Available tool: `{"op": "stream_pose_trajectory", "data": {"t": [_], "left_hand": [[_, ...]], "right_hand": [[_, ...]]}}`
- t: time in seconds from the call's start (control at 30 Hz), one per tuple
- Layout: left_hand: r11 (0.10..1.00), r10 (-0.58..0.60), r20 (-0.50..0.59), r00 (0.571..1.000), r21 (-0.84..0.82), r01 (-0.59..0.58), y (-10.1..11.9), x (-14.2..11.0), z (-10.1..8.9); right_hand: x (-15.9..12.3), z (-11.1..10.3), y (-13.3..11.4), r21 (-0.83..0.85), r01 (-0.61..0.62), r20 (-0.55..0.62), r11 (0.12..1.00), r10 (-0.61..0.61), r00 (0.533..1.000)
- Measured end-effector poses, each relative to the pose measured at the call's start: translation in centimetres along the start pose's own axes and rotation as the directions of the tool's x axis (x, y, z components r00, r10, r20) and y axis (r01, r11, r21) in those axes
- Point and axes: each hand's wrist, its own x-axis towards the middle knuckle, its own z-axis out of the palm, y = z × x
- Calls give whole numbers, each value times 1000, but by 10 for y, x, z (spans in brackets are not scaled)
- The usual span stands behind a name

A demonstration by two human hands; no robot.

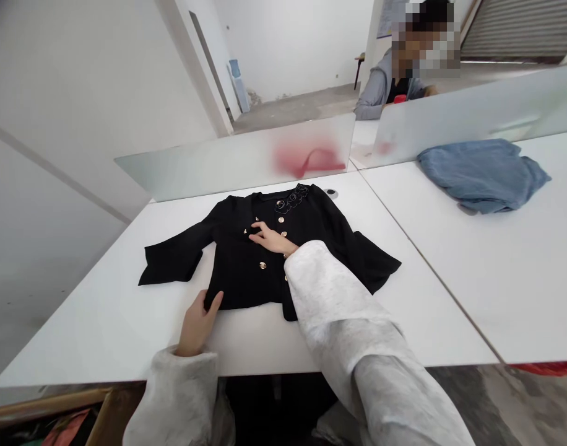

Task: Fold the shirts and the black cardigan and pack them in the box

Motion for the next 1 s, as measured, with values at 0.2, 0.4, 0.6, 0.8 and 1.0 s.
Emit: {"op": "stream_pose_trajectory", "data": {"t": [0.2,0.4,0.6,0.8,1.0], "left_hand": [[726,-87,85,993,-677,122,9,-5,13],[599,-173,6,985,-793,110,4,-12,-2],[723,-286,50,957,-644,250,-22,-17,-24],[991,1,2,1000,137,-2,-14,-10,-71],[877,362,187,913,264,-402,28,74,-78]], "right_hand": [[-5,7,-13,410,-63,57,910,43,997],[6,-2,-3,588,-97,-121,803,205,971],[7,-16,12,557,10,-389,831,250,887],[2,-6,18,81,9,-331,997,18,943],[-1,8,14,-608,9,-214,794,-175,961]]}}
